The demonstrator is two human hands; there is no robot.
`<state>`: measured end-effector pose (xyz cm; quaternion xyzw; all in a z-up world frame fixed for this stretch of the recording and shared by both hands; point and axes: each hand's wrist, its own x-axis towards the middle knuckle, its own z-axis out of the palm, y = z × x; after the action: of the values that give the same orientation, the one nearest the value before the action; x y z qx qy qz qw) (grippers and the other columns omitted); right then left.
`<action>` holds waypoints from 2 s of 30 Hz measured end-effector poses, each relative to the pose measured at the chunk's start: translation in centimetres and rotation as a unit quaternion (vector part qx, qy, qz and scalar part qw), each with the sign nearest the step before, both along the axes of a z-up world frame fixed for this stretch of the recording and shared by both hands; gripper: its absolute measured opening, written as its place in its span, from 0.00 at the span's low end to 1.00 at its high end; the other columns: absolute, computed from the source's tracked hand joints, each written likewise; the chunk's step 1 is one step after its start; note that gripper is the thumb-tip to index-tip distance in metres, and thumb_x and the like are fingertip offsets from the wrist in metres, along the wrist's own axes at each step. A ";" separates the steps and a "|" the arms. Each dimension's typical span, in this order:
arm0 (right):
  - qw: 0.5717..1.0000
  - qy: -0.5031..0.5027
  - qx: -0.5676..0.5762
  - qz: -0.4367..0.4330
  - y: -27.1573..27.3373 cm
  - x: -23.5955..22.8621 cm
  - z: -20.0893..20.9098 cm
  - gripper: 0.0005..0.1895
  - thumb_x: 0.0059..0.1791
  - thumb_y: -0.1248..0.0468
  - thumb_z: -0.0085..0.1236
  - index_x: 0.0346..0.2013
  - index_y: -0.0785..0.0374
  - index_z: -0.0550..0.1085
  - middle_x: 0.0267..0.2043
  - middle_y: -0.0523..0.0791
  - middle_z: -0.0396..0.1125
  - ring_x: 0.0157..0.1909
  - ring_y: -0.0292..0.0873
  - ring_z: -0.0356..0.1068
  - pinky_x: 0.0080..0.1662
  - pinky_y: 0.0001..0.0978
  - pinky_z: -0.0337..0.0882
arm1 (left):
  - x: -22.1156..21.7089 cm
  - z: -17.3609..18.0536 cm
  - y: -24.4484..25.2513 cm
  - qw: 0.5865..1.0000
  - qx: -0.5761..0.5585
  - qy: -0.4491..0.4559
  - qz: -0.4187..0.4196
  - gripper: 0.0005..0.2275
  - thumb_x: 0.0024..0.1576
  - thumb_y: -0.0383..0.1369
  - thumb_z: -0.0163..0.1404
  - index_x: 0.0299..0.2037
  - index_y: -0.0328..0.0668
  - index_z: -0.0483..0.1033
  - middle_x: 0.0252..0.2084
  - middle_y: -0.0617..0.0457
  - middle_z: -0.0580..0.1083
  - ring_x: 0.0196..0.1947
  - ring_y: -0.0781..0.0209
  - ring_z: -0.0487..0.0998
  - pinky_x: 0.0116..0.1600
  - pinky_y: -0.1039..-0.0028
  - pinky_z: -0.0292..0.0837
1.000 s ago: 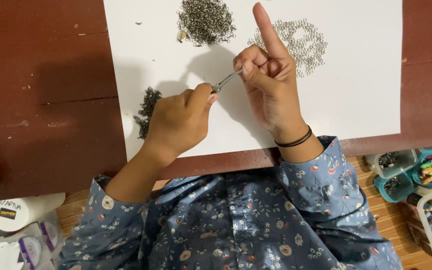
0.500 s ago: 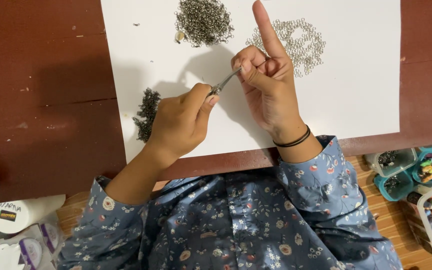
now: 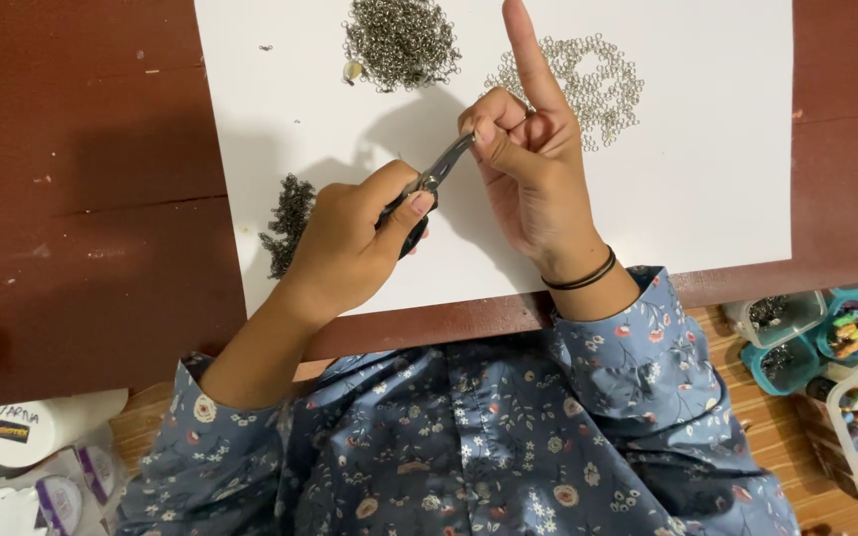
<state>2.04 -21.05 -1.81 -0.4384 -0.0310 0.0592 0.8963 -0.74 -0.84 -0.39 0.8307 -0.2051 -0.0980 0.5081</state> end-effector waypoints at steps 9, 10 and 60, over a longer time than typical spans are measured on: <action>1.000 -0.003 0.004 -0.002 0.0 0.0 0.1 0.49 0.52 0.77 0.62 0.81 0.57 0.46 0.34 0.44 0.70 0.40 0.34 0.69 0.56 0.21 0.70 | -0.2 -0.2 -0.1 1.000 -0.003 -0.017 0.011 0.11 0.69 0.39 0.39 0.38 0.44 0.66 0.24 0.60 0.77 0.20 0.64 0.75 0.31 0.73 0.65; 1.000 -0.002 0.004 -0.002 0.1 0.0 0.1 0.49 0.52 0.77 0.62 0.81 0.57 0.46 0.34 0.44 0.70 0.40 0.34 0.69 0.56 0.21 0.70 | -0.2 0.0 -0.1 1.000 -0.003 -0.016 0.011 0.11 0.69 0.39 0.39 0.38 0.44 0.66 0.24 0.60 0.77 0.20 0.64 0.75 0.31 0.73 0.65; 0.932 -0.149 -0.329 -0.011 2.3 9.9 -0.1 0.34 0.53 0.80 0.66 0.70 0.60 0.64 0.35 0.50 0.76 0.36 0.36 0.72 0.40 0.26 0.72 | 10.9 3.5 1.0 0.980 0.000 0.062 0.187 0.14 0.49 0.28 0.55 0.19 0.44 0.59 0.18 0.51 0.73 0.10 0.58 0.78 0.12 0.74 0.57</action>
<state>11.89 -18.77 -1.94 -0.7128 -0.1384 -0.0102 0.6875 10.19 0.13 3.13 0.8466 -0.0147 -0.0526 0.5294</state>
